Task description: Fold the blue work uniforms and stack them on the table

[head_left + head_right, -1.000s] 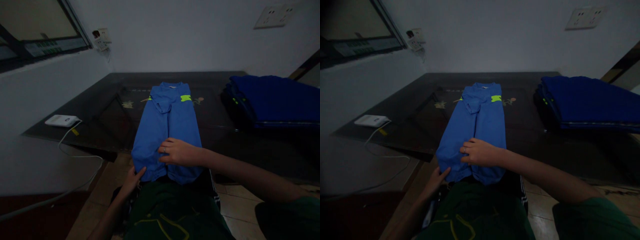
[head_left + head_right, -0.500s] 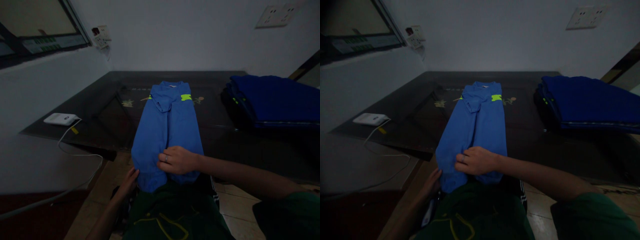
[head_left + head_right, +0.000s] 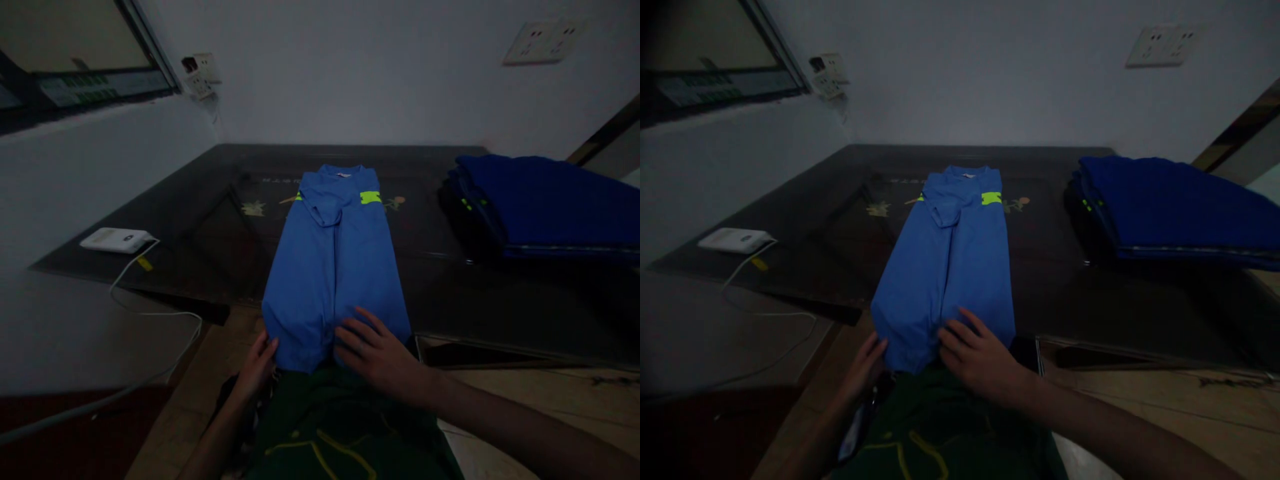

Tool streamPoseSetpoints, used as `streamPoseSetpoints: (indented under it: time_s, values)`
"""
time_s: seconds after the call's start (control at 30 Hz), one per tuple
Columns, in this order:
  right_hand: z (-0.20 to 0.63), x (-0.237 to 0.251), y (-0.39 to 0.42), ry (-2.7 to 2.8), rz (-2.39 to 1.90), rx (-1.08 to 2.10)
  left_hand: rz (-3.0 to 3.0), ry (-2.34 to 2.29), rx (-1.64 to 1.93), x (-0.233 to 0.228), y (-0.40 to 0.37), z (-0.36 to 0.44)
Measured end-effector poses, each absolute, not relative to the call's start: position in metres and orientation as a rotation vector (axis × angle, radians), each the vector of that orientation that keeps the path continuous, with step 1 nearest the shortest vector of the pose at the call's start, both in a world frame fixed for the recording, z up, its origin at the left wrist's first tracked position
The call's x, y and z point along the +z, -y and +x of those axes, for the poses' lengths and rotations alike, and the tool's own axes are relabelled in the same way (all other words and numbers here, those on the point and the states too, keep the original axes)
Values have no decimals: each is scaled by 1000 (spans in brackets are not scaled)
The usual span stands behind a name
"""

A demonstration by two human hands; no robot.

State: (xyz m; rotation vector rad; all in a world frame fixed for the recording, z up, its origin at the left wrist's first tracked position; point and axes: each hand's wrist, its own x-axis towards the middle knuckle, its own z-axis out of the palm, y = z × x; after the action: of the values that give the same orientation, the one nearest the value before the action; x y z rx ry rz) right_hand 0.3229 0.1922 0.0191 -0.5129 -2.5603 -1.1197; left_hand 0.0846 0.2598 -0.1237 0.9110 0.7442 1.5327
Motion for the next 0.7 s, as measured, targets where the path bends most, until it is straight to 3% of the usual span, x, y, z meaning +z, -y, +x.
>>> streamPoseSetpoints:
  time_s: [0.17, 0.33, 0.57, 0.7]
  values:
    - [376, -11, -150, 2249, -825, -502, 1010, -836, 1511, -119, -257, 85]
    - [407, -56, -159, 1677, -1254, 9, 1065, -873, 1512, -116, -254, 85]
    - [391, -61, -184, 1472, -1167, 661, 1124, -876, 1506, -121, -253, 76]
    - [387, -54, -172, 1382, -1124, 842, 1115, -938, 1631, -119, -243, 74]
